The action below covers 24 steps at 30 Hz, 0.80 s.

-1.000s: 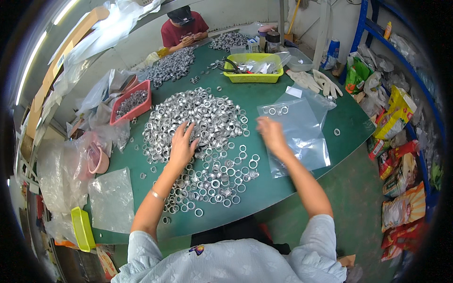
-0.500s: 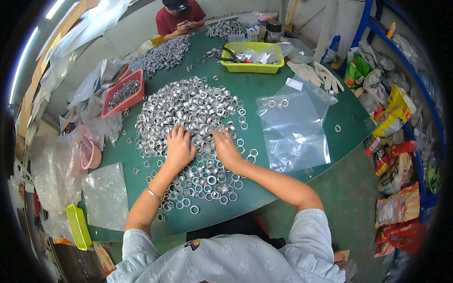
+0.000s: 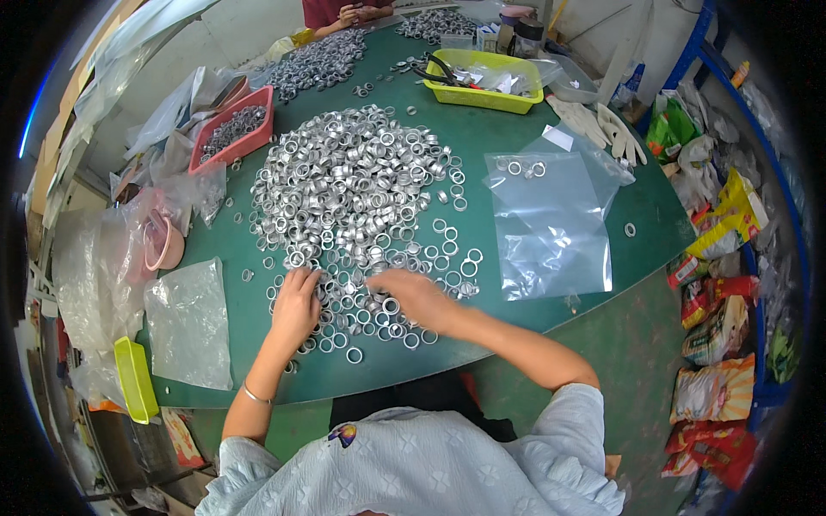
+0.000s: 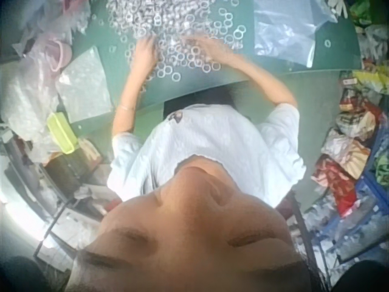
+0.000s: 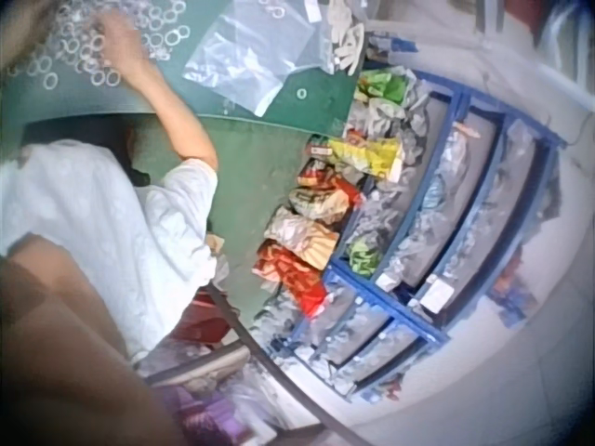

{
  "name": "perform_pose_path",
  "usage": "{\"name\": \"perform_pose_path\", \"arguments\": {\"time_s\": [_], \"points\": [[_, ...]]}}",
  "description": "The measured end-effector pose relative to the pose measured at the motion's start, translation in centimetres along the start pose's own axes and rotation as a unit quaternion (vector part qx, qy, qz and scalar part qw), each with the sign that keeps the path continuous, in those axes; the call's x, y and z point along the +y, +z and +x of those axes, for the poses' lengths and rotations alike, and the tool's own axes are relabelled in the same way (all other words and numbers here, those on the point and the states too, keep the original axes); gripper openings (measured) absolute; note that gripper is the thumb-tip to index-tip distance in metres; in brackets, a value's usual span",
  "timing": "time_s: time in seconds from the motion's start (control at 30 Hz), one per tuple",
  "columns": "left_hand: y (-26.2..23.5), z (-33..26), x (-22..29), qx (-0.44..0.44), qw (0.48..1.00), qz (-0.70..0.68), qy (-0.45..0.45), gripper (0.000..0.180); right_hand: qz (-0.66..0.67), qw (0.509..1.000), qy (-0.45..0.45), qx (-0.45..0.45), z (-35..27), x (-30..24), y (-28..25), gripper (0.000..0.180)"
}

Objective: The person picks up metal rings from a large pile on a table, groups them in their hand, and places them into a clear plastic bag.

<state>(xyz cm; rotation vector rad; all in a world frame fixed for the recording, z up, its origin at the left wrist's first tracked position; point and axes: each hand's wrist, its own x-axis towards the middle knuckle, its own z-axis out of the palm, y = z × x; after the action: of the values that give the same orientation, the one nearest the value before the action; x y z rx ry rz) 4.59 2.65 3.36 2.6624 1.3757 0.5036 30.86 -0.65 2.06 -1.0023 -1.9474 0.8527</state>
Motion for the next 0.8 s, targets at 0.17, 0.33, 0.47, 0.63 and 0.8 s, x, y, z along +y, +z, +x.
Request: {"name": "perform_pose_path", "arguments": {"time_s": [0.17, 0.33, 0.47, 0.63, 0.8], "points": [[-0.9, -1.7, 3.3, 0.002, 0.997, 0.005, -0.076, 0.052, -0.16, 0.944, 0.098, 0.27, 3.2, 6.7, -8.0, 0.016], [0.6, -4.7, 5.0, 0.114, 0.968, -0.143, -0.172, 0.041, -0.322, 0.915, 0.154, 0.188, 6.9, 9.5, -7.3, 0.012], [0.8, -6.8, 6.6, 0.139, 0.952, -0.173, -0.21, 0.038, -0.279, 0.927, 0.13, 0.217, 6.3, 10.3, -7.5, 0.014], [1.0, -7.7, 7.6, 0.178, 0.937, -0.199, -0.225, 0.035, 0.544, 0.777, 0.281, 0.146, 2.6, 5.3, -9.7, 0.024], [2.2, -7.8, 8.1, 0.155, 0.936, -0.245, -0.201, 0.035, 0.655, 0.663, 0.316, 0.179, 1.7, 3.4, -6.9, 0.021]]}}
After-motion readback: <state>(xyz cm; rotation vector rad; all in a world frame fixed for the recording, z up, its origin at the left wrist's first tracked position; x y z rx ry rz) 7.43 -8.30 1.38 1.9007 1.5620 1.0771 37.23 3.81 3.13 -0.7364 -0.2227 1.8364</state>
